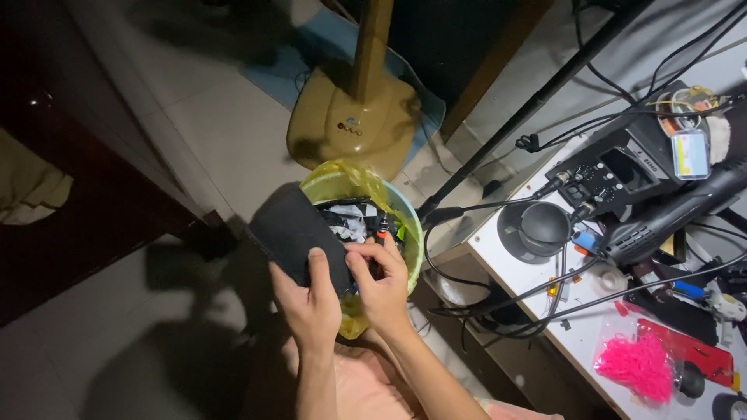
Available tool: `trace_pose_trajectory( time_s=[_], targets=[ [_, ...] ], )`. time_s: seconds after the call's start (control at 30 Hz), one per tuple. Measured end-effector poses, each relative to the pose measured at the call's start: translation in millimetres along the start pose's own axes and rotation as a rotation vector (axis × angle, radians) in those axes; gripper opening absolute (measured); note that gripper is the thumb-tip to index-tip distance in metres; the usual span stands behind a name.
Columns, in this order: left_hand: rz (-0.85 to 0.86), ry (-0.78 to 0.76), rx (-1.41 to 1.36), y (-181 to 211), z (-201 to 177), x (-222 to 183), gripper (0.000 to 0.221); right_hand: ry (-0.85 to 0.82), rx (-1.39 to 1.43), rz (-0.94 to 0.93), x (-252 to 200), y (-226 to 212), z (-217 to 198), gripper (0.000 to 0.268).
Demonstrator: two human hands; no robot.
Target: A person is repairing a smartphone by unscrewing components and applying glue to the frame to reattach the back cover.
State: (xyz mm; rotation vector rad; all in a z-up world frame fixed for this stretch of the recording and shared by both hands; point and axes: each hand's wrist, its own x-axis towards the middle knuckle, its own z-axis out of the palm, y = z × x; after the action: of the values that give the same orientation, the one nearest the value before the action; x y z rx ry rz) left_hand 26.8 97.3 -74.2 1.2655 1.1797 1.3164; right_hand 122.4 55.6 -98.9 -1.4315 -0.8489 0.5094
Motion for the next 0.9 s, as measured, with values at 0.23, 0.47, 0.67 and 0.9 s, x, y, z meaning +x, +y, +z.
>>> trace_pose_trajectory(
  time_s=[0.23, 0.47, 0.67, 0.9],
  targets=[
    [-0.065, -0.159, 0.075, -6.0, 7.1, -12.2, 0.031, 0.185, -0.062, -0.041, 18.1, -5.4, -3.6, 0.027],
    [-0.019, -0.122, 0.044, 4.2, 2.2, -15.2, 0.039, 0.012, -0.013, 0.060, 13.9, -19.2, -25.1, 0.023],
    [-0.125, -0.104, 0.076, 7.2, 0.0, -19.0, 0.035, -0.119, 0.007, 0.106, -0.6, -20.6, -38.5, 0.011],
    [0.042, -0.248, 0.145, 9.8, 3.0, -25.1, 0.032, 0.046, -0.052, 0.022, 27.5, -33.4, -29.2, 0.024]
  ],
)
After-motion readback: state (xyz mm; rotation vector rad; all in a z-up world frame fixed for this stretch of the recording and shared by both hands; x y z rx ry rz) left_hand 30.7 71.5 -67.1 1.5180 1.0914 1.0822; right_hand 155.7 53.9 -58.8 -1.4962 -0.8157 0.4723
